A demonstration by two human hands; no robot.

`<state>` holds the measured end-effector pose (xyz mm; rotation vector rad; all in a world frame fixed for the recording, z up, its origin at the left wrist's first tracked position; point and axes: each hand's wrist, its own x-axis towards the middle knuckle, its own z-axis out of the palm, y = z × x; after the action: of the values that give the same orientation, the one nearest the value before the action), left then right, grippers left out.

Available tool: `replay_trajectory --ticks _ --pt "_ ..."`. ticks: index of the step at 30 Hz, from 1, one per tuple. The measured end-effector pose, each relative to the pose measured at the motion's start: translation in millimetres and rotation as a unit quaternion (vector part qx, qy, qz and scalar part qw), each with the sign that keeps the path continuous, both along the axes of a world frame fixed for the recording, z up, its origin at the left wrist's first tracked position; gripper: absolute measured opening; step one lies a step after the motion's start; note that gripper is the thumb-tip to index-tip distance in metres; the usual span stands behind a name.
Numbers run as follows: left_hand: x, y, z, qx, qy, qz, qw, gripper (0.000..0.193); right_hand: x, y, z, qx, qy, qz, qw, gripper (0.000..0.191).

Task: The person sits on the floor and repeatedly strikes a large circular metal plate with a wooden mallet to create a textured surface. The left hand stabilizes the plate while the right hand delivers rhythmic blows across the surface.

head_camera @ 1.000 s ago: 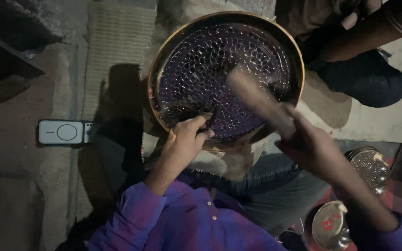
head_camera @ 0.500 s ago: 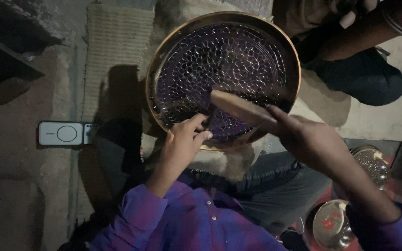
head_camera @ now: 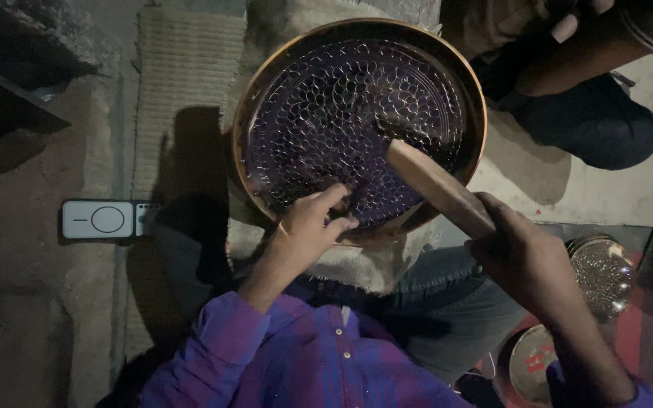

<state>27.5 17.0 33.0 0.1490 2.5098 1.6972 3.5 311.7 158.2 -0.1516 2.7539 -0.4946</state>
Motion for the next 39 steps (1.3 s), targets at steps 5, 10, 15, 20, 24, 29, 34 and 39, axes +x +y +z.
replay_trajectory --ticks 5,10,15,20,24,29,34,39 --pt "-2 2 -3 0.007 -0.04 0.0 0.999 0.052 -5 5 -6 0.067 0.026 0.049 0.996 0.069" --pt "-2 5 -6 0.006 0.028 0.007 1.0 0.045 -16 7 -12 -0.193 -0.027 -0.034 0.98 0.076" --pt "-4 8 -9 -0.005 -0.011 -0.005 1.0 0.039 -20 9 -12 -0.009 -0.009 0.089 0.996 0.075" --pt "-9 9 -11 -0.053 0.011 -0.043 0.998 0.04 -13 2 -13 0.064 -0.007 0.089 0.994 0.07" --pt "-8 9 -10 -0.019 -0.011 -0.033 0.999 0.041 -11 1 -10 -0.001 -0.066 -0.022 0.998 0.081" --pt "2 10 -9 -0.054 -0.018 0.027 0.998 0.038 -26 7 -9 -0.067 0.009 0.058 0.996 0.083" --pt "10 16 -10 -0.025 -0.001 0.089 0.996 0.044 -44 0 -2 -0.157 -0.006 0.1 0.983 0.081" --pt "14 20 -6 -0.015 0.029 0.138 0.99 0.045 -71 -27 24 0.147 -0.037 0.204 0.967 0.076"
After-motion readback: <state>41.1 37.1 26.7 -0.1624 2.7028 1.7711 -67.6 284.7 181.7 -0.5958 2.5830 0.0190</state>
